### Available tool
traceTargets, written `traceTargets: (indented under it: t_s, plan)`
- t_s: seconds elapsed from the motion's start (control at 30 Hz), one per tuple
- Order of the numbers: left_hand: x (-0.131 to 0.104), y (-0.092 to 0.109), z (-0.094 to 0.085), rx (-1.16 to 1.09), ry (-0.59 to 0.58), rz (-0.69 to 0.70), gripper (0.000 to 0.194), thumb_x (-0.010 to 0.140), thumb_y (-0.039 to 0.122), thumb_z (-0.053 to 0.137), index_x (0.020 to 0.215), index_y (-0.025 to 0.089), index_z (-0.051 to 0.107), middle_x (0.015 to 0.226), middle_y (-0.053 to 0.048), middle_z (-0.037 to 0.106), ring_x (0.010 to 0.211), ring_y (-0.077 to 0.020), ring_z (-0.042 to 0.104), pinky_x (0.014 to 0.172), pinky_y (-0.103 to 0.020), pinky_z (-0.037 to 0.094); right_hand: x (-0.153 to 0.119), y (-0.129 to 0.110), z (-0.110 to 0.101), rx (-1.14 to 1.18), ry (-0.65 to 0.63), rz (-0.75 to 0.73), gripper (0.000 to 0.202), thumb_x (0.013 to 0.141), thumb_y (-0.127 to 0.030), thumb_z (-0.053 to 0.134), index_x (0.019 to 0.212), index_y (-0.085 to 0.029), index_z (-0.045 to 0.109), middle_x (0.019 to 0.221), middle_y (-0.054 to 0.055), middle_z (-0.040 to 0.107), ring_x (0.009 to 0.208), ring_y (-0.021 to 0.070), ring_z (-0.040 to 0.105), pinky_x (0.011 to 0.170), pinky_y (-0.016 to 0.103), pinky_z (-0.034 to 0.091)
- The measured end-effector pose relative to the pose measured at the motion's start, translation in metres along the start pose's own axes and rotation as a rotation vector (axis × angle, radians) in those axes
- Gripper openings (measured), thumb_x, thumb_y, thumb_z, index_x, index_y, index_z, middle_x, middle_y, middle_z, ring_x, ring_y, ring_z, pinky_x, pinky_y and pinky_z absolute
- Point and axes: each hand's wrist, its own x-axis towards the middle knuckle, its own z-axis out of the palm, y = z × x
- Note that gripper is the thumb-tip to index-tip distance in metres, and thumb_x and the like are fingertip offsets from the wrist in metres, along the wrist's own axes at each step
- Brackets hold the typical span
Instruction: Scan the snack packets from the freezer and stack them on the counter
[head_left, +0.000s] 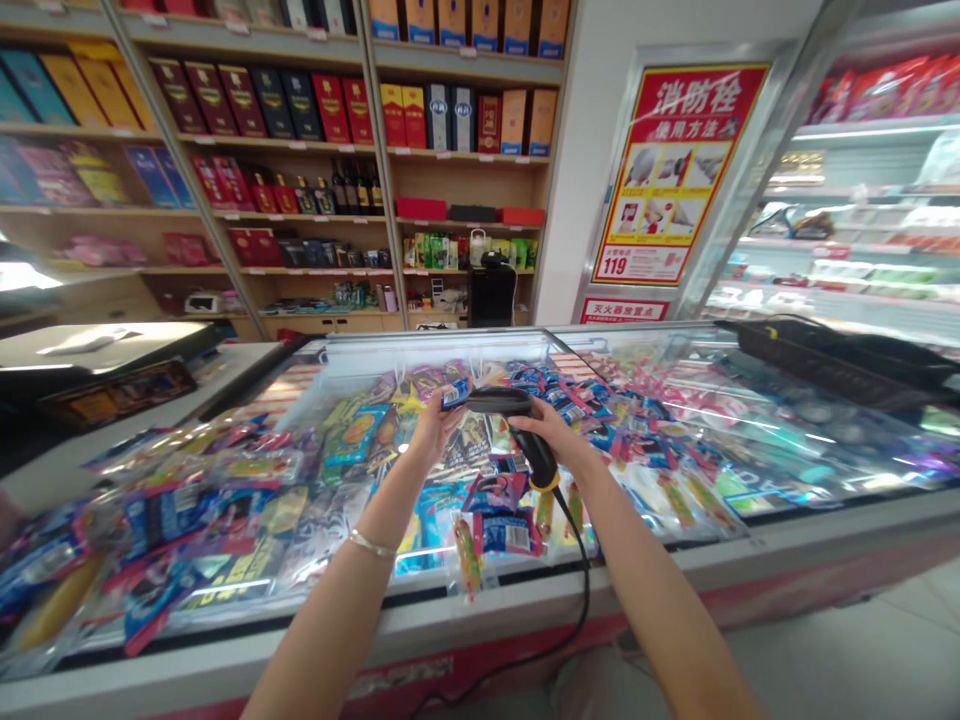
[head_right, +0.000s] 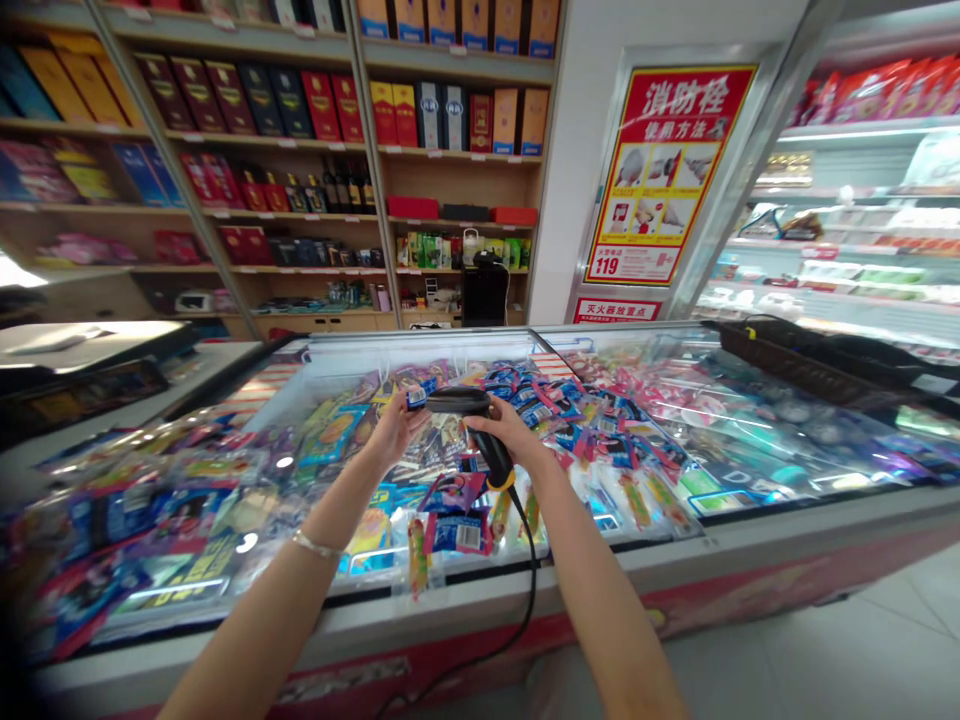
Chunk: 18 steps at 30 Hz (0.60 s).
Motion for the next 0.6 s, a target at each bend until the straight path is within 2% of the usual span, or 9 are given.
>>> traceTargets:
  t_s: [0.2,0.4,0.6]
  plan:
    - [-0.0034,-0.0005,0.0033,0.002,-0.013,-0.027,0.025,0.09,0.038,0.046,0.095,0.02,0.063,0.078,-0.005,0.071,0.09,-0.0193,0.07,0.093,-0.033,0.051,0.0024,0.0033,0.0021,-0.022,-0.006,-0.017,0.043,0.061,-0.036,0.081,0.09,-0.02,0.054,0.069,-0.003,0.063,0.048,0.0121,0.06,0.046,0.024,0.049]
    - [-0.0038,-0.0024,0.0042,0.005,-0.013,-0.018,0.025,0.086,0.04,0.053,0.095,0.019,0.062,0.081,-0.006,0.072,0.09,-0.0209,0.07,0.093,-0.033,0.05,0.0021,0.0018,0.0031,-0.043,0.001,-0.015,0.042,0.061,-0.037,0.08,0.09,-0.02,0.055,0.068,-0.002,0.064,0.048,0.012,0.059,0.045,0.024,0.048]
    - [-0.0019,-0.0031,0.0027,0.039,-0.037,-0.009,0.023,0.088,0.038,0.051,0.096,0.019,0.063,0.072,-0.003,0.07,0.084,-0.0188,0.071,0.091,-0.031,0.051,0.0022,0.0013,0.003,-0.049,-0.01,-0.018,0.042,0.061,-0.037,0.08,0.09,-0.02,0.056,0.067,-0.003,0.063,0.048,0.0113,0.058,0.045,0.023,0.047]
